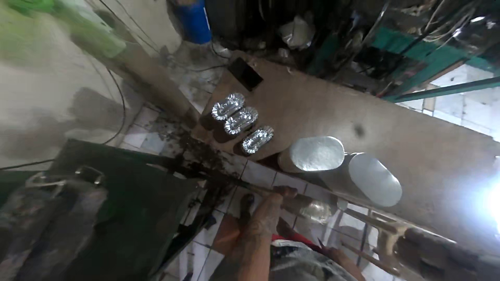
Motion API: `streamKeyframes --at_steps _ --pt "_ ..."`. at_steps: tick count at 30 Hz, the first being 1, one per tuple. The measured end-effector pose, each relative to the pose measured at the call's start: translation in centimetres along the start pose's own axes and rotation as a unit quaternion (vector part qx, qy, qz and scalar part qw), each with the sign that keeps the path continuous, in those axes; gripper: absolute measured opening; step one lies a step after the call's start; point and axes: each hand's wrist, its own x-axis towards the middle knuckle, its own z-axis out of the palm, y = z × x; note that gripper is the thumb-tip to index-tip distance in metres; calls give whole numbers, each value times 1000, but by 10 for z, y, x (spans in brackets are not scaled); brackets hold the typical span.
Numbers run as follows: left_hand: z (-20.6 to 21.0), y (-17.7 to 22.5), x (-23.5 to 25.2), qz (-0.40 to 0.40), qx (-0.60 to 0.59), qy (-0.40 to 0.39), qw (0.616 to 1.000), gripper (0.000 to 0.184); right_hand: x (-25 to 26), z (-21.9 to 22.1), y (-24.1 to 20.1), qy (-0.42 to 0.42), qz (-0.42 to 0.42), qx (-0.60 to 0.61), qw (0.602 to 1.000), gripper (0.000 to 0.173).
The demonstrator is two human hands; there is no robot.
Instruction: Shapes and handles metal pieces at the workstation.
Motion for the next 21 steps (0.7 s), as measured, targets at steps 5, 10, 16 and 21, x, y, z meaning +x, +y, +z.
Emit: streamKeyframes --at_steps 5,10,16,21 --pt "-54 -5 -68 -3 18 -26 999 53 -5 -28 -4 0 -58 64 996 43" --pt "-111 -36 -229 113 -151 220 957 48 9 -64 -26 -7 -197 42 980 33" --pt "-192 -134 -338 202 -442 520 702 44 44 -97 -108 51 -264 59 961 29" --pt "-183 -182 -352 121 -330 696 626 55 58 -82 -205 108 -384 65 915 25"
